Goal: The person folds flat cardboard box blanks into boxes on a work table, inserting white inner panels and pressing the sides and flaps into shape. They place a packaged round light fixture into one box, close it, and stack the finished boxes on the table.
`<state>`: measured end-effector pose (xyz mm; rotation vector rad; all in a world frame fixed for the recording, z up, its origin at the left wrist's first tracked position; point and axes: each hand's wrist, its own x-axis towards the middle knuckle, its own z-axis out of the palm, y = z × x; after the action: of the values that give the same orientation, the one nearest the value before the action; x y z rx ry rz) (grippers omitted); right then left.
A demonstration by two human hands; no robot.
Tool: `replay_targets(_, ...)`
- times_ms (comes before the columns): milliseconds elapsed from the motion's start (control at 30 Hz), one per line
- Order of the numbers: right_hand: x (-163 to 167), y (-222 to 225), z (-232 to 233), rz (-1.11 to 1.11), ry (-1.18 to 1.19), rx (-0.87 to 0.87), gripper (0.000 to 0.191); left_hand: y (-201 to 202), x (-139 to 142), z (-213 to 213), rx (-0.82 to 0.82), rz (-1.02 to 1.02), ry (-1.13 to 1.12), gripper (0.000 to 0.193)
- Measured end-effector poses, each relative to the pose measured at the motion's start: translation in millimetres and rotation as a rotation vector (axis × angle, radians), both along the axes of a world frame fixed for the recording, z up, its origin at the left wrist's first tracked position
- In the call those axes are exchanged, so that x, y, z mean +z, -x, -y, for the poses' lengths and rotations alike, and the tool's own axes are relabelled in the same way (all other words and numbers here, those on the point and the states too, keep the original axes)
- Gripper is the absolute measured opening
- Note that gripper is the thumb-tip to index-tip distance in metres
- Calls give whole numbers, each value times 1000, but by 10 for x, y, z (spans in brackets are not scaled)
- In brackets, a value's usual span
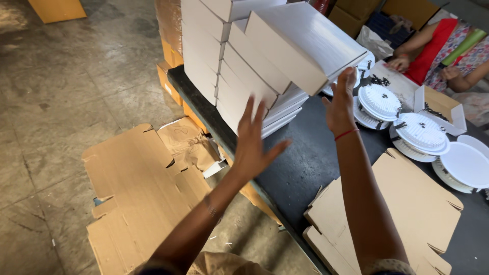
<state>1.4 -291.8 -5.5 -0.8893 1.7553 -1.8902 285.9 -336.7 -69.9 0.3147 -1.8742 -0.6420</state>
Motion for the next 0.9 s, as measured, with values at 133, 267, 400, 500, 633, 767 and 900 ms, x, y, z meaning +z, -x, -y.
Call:
replay_targets(133,55,92,236,-94,-79,-30,117,887,477,401,127,-89,48,107)
replay_targets(267,111,154,358,-252,-57,29,116,1264,550,550,224,-100,22,97)
replay_targets(400,76,272,388,-238,-108,41,115,1375,428,584,263,-100,2,86)
replay_targets(500,32,452,415,-156,-92,-32,111,1425,378,592,304,-97,13,85)
replay_targets(633,-26,692,560,48,-35,72,103,1443,372,627,311,-132,29,88)
replay_targets(767,-88,698,694,67,47,84,91,1446,375,694,259,-190,42,87)
replay_targets(900,-100,656,615,56,-17,31,93,1482,342,740,281,-132,13,83)
